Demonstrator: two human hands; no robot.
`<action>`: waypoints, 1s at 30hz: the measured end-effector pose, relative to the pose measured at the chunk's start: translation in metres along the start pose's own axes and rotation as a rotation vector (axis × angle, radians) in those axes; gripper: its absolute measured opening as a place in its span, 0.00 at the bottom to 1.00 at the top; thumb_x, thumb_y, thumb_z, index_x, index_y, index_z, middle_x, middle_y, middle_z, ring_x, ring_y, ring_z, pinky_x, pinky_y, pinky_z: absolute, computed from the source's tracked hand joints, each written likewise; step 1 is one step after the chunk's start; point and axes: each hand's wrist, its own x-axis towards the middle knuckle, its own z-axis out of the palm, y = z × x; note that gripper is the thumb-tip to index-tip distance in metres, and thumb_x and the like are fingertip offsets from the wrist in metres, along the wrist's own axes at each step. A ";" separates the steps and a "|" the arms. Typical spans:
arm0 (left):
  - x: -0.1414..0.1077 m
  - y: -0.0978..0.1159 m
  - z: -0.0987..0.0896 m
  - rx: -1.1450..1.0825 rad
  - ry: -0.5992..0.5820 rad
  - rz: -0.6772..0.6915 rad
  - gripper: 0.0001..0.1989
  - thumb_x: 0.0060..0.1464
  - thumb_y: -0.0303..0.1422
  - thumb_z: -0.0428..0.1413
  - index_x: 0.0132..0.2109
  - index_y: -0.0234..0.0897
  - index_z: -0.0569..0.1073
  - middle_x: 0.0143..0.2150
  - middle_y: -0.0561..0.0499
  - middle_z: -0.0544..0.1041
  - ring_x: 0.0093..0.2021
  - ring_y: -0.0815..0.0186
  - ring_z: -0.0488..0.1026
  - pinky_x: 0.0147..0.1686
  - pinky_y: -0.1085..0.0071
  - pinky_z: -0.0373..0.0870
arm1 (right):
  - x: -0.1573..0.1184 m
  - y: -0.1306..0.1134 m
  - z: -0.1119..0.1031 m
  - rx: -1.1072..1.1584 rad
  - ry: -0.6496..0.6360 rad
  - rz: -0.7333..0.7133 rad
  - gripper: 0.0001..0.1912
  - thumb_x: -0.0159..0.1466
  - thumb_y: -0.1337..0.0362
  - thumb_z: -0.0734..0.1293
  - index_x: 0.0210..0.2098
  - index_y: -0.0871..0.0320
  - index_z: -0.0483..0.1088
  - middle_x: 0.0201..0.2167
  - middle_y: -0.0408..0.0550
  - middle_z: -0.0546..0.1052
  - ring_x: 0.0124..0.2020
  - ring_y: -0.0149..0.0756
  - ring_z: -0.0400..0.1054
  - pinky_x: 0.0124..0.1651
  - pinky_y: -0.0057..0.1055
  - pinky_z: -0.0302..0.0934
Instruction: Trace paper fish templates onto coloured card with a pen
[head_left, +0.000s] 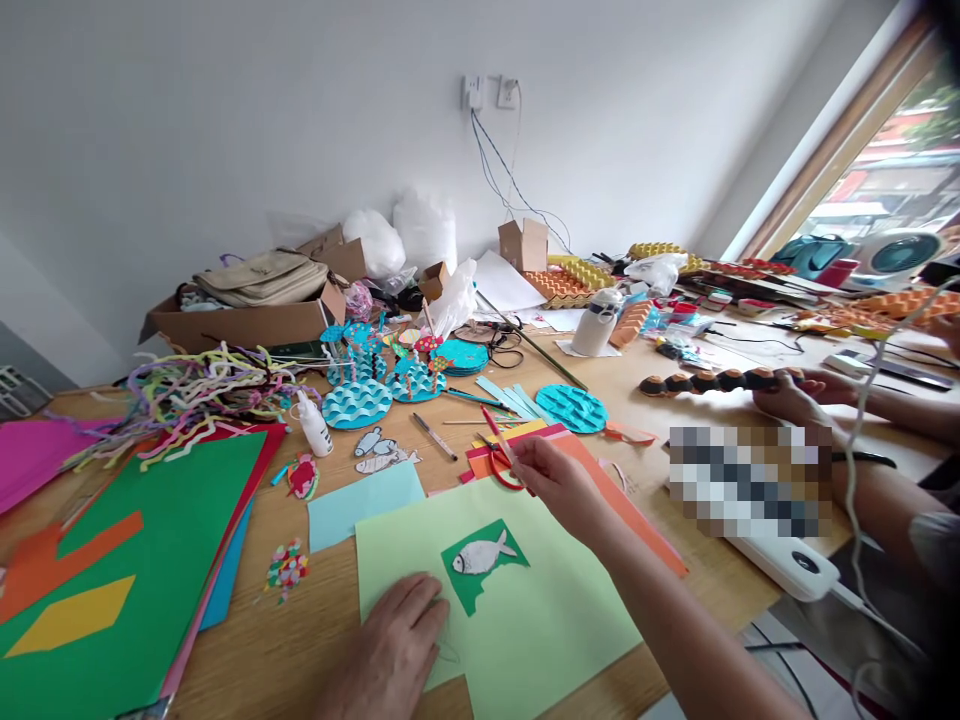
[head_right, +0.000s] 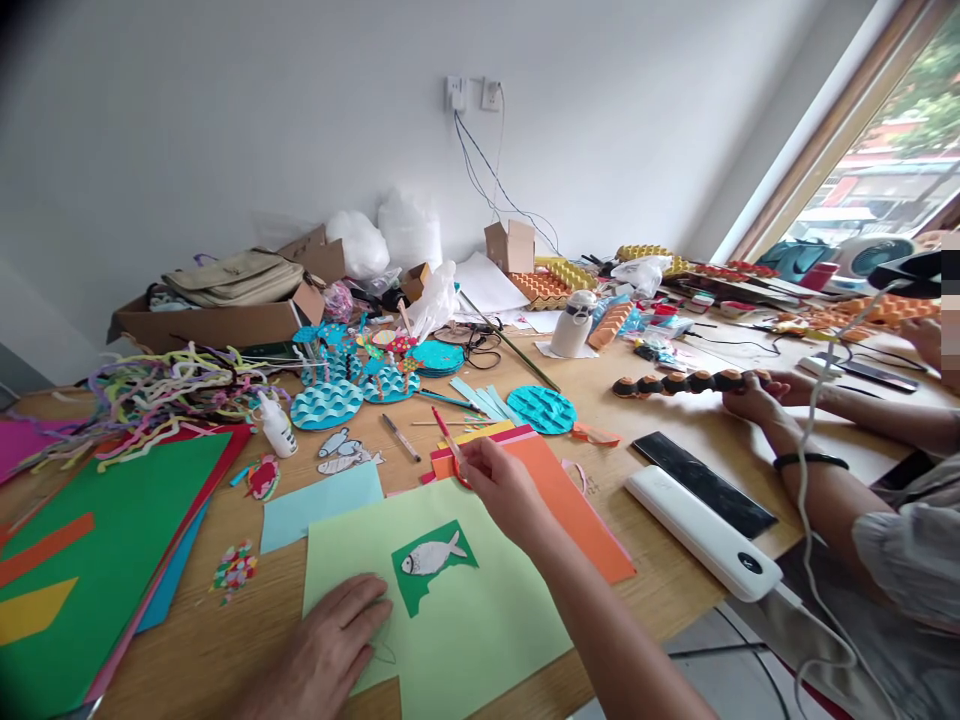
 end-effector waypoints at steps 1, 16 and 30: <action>0.002 0.001 -0.001 0.005 0.008 0.017 0.23 0.42 0.17 0.48 0.46 0.39 0.69 0.48 0.51 0.73 0.49 0.64 0.68 0.49 0.69 0.69 | 0.006 0.002 0.001 -0.147 0.004 0.007 0.08 0.62 0.59 0.57 0.34 0.57 0.63 0.27 0.43 0.72 0.27 0.31 0.64 0.27 0.26 0.57; -0.006 -0.014 0.027 0.086 0.222 0.158 0.15 0.49 0.22 0.47 0.44 0.39 0.67 0.40 0.51 0.75 0.44 0.65 0.71 0.45 0.73 0.69 | 0.144 0.035 0.045 -0.807 -0.175 0.108 0.14 0.64 0.61 0.61 0.48 0.59 0.65 0.47 0.50 0.69 0.42 0.37 0.67 0.43 0.39 0.64; -0.009 -0.017 0.030 0.055 0.158 0.167 0.15 0.50 0.22 0.48 0.45 0.40 0.67 0.42 0.51 0.75 0.44 0.64 0.70 0.45 0.71 0.70 | 0.117 -0.010 0.091 -0.731 -0.279 -0.041 0.15 0.64 0.61 0.61 0.48 0.60 0.64 0.46 0.50 0.69 0.42 0.37 0.67 0.43 0.40 0.64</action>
